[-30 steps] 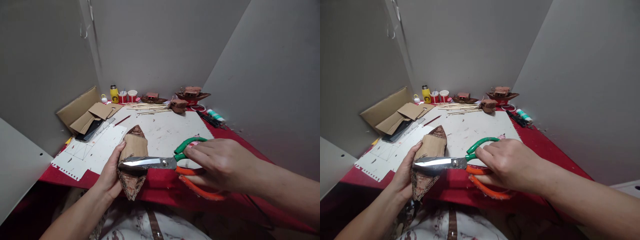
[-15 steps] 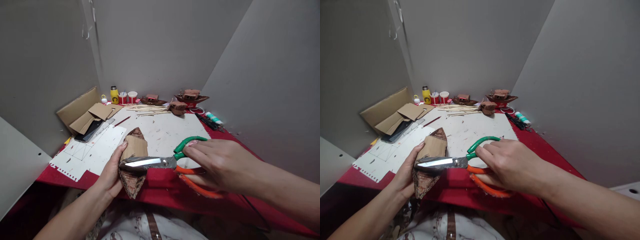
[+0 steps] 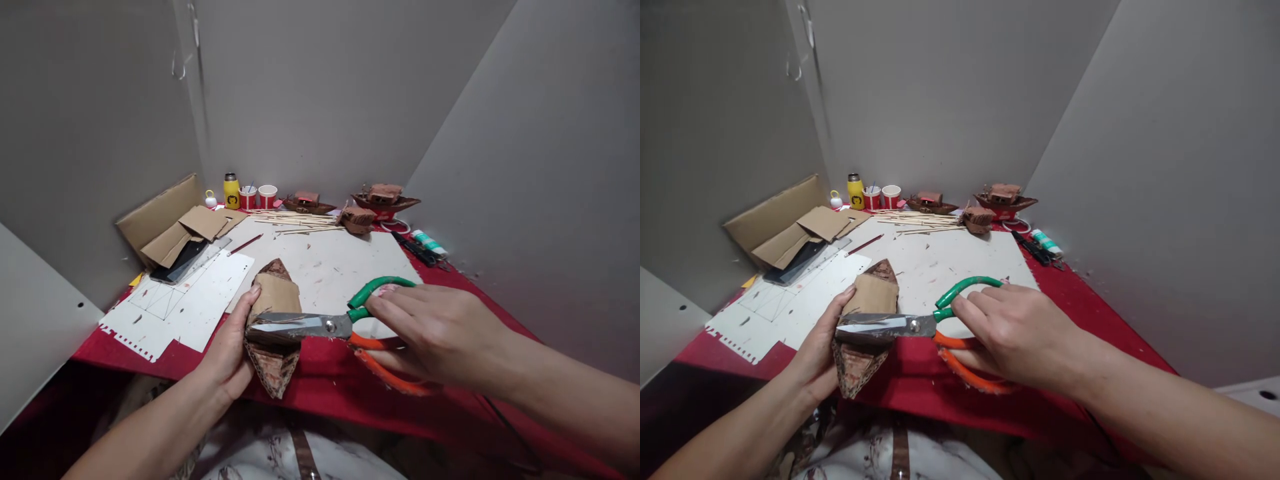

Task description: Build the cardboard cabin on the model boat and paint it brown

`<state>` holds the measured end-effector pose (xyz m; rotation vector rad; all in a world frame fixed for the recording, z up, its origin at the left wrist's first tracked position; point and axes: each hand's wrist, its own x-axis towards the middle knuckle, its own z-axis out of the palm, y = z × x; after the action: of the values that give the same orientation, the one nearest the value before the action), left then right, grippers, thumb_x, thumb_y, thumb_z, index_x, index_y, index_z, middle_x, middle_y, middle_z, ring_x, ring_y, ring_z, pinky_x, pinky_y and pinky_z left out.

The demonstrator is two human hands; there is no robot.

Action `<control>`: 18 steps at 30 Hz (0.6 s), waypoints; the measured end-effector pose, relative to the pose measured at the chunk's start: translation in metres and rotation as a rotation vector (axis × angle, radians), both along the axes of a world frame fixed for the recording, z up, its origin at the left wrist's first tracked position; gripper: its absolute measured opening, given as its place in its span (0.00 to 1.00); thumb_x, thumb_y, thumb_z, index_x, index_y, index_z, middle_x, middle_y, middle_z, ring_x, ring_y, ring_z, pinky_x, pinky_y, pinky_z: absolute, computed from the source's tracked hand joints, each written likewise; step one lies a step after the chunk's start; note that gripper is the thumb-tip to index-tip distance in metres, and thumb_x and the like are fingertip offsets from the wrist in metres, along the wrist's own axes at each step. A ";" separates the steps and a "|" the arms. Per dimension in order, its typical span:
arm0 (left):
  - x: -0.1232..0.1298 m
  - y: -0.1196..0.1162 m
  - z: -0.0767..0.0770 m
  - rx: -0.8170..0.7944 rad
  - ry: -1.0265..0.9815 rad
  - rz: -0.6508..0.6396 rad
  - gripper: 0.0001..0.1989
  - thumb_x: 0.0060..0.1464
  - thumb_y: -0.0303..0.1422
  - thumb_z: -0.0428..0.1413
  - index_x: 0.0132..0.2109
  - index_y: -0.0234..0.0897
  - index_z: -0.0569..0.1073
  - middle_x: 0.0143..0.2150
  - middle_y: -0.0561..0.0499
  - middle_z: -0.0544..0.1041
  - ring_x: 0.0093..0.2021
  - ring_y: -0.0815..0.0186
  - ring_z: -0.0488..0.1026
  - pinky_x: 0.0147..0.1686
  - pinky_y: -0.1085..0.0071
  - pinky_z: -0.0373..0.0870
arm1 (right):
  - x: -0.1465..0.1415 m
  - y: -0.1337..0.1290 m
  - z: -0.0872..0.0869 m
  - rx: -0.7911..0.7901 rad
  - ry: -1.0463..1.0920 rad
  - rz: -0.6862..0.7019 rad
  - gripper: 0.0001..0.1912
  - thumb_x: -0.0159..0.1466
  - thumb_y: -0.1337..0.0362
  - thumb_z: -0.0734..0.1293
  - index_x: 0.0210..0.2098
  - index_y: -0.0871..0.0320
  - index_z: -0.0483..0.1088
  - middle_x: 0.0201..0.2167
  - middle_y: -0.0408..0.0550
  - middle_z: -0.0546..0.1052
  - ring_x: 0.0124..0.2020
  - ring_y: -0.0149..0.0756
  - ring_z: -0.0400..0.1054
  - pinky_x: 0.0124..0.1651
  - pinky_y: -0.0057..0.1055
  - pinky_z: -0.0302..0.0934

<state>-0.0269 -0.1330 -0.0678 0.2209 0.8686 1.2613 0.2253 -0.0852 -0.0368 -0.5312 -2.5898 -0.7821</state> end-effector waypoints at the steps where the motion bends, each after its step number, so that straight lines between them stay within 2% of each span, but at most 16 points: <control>1: 0.000 0.000 0.000 0.004 0.001 -0.018 0.17 0.62 0.39 0.58 0.49 0.29 0.79 0.35 0.44 0.85 0.36 0.59 0.83 0.43 0.66 0.80 | 0.000 0.000 0.001 -0.006 -0.005 -0.002 0.21 0.74 0.52 0.56 0.29 0.57 0.66 0.22 0.46 0.72 0.22 0.36 0.68 0.29 0.35 0.52; 7: 0.001 -0.001 0.003 0.000 0.044 -0.023 0.18 0.62 0.39 0.58 0.52 0.28 0.78 0.38 0.42 0.85 0.41 0.57 0.83 0.46 0.66 0.79 | 0.003 -0.002 0.003 -0.036 -0.022 0.007 0.20 0.74 0.52 0.56 0.30 0.57 0.65 0.21 0.45 0.71 0.21 0.36 0.67 0.28 0.35 0.53; 18: -0.002 0.001 -0.001 -0.006 0.060 -0.047 0.17 0.62 0.39 0.59 0.50 0.29 0.79 0.38 0.42 0.85 0.41 0.57 0.83 0.47 0.66 0.79 | 0.005 -0.002 0.006 -0.049 -0.039 0.037 0.20 0.74 0.54 0.56 0.30 0.57 0.66 0.20 0.43 0.70 0.20 0.35 0.67 0.27 0.35 0.54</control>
<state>-0.0287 -0.1324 -0.0684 0.2741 0.9137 1.2129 0.2302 -0.0869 -0.0306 -0.4849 -2.6529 -0.7257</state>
